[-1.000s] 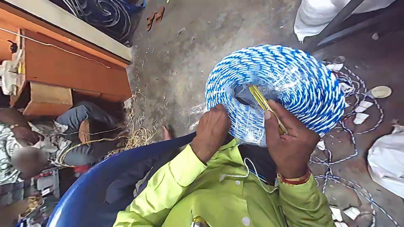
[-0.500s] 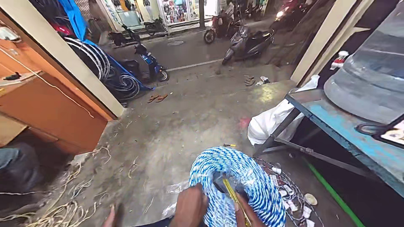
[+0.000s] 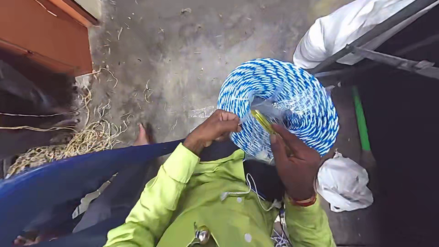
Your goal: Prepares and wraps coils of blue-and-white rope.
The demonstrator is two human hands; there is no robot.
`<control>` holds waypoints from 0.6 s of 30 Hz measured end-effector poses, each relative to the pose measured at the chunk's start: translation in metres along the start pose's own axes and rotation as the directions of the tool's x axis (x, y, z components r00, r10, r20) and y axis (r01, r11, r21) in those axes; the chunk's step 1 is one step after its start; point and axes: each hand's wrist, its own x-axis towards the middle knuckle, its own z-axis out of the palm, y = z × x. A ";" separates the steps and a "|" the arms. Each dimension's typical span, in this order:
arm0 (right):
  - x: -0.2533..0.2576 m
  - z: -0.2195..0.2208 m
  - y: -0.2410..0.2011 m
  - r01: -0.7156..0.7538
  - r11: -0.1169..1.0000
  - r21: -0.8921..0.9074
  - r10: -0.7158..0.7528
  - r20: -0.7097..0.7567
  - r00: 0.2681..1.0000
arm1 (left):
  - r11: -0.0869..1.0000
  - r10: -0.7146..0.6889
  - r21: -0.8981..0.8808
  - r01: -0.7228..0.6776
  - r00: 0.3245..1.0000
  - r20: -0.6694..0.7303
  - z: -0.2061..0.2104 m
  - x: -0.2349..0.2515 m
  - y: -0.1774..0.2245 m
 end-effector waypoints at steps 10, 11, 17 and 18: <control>0.020 -0.011 -0.031 0.188 0.909 -0.371 -0.076 0.296 0.952 | 0.971 0.219 0.046 -0.233 0.953 0.207 -0.022 -0.003 -0.018; 0.023 -0.021 -0.037 0.203 0.897 -0.392 -0.054 0.359 0.932 | 0.970 0.226 0.037 -0.239 0.951 0.211 -0.023 -0.005 -0.019; 0.038 -0.090 -0.064 0.137 0.936 -0.323 0.014 0.425 0.905 | 0.912 0.410 -0.148 -0.383 0.819 0.401 -0.023 0.004 -0.020; 0.039 -0.090 -0.062 0.114 0.961 -0.251 -0.024 0.334 0.942 | 0.919 0.388 -0.133 -0.372 0.790 0.474 -0.023 0.005 -0.017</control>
